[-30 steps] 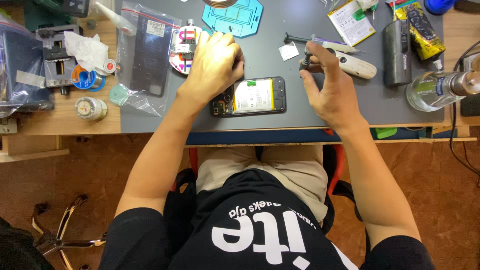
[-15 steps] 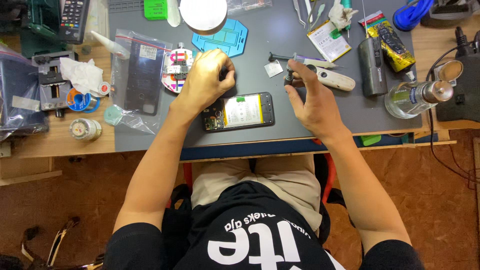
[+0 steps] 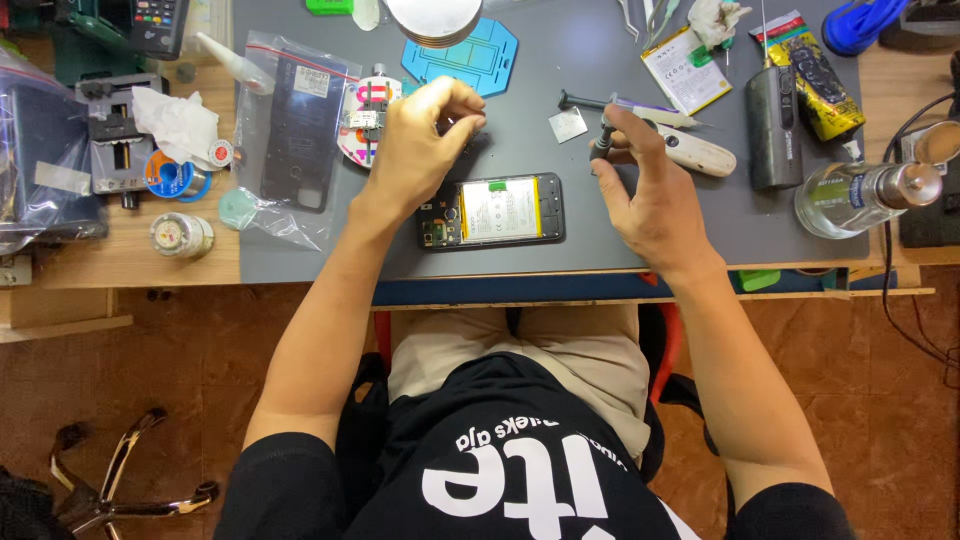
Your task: The person uses a screwdriver to remove screws from the back of a disassembled smartphone. The person holds the phone steady with one hand while unscrewing components with the other, working on a cluttered workbench.
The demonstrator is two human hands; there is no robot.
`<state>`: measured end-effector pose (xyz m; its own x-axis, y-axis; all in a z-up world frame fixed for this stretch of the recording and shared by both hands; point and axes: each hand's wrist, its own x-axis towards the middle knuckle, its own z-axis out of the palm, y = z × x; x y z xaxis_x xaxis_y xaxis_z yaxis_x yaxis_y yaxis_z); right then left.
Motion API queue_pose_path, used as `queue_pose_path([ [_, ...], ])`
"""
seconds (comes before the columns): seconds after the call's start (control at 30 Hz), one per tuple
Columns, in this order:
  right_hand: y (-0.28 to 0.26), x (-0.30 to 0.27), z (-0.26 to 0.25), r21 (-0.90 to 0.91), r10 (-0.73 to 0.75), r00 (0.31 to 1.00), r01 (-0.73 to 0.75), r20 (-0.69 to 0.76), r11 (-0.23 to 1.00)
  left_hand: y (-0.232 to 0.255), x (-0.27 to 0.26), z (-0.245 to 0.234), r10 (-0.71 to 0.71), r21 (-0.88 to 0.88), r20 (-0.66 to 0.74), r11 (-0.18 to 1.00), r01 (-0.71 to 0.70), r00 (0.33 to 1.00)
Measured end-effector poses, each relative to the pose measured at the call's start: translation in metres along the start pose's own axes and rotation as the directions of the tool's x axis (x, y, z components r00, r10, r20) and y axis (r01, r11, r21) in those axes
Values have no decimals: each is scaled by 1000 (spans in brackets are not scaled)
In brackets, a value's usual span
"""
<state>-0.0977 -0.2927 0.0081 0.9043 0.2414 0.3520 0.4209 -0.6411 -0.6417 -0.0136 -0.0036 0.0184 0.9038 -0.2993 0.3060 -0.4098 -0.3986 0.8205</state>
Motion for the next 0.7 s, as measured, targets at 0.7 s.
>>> queue_pose_path([
  [0.7,-108,24,5,593,40,956,148,-291,791,29,-46,35,-283,-905,254,267,330,925],
])
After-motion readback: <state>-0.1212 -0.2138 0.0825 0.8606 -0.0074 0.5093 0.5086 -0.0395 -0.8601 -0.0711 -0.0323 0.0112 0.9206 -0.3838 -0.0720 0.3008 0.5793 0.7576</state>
